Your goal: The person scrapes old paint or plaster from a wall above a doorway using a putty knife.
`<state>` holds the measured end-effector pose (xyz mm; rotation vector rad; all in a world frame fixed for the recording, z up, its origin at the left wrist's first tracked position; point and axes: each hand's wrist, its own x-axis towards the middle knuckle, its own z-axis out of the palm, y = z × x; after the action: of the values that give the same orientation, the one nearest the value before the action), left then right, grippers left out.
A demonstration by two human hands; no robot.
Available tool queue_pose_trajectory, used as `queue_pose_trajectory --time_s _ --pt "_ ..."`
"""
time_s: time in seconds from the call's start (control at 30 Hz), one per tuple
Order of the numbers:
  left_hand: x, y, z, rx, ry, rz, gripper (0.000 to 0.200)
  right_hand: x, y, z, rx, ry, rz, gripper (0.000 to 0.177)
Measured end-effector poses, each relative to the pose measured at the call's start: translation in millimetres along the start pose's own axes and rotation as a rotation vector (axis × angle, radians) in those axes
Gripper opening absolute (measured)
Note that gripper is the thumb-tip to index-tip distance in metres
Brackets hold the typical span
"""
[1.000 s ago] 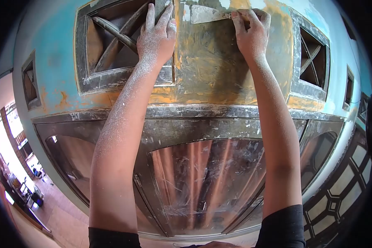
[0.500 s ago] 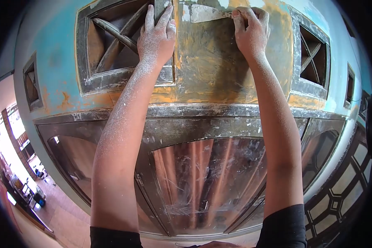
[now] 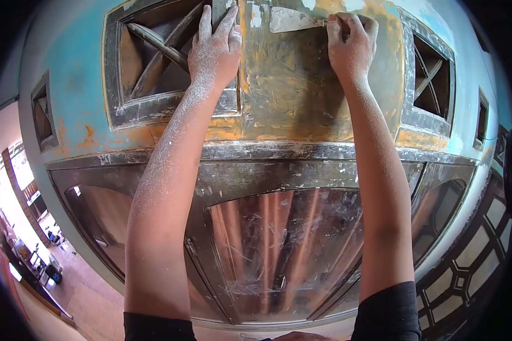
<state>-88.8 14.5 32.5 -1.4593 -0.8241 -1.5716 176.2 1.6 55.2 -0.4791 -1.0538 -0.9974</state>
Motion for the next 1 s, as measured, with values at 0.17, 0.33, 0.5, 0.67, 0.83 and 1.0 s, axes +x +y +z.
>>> queue_pose_trajectory --time_s 0.17,0.33,0.5,0.67,0.83,1.0 --pt "2 16 -14 -0.061 0.049 0.017 0.048 -5 -2 -4 0.031 0.000 -0.067 0.021" --pt "3 17 -18 -0.081 -0.052 -0.039 0.050 -8 -8 -6 0.073 -0.015 -0.086 0.020" --pt "3 17 -18 -0.034 -0.029 -0.012 0.051 -8 -5 -5 0.019 0.013 -0.124 0.019" --pt "5 22 -25 -0.081 -0.107 -0.091 0.052 -9 -7 -8 0.017 -0.020 -0.099 0.019" --pt "4 19 -21 -0.059 -0.083 -0.059 0.052 -12 -8 -8 -0.016 -0.010 -0.106 0.021" --pt "3 15 -17 -0.056 -0.038 -0.013 0.052 -12 -7 -9 -0.052 -0.002 -0.146 0.023"
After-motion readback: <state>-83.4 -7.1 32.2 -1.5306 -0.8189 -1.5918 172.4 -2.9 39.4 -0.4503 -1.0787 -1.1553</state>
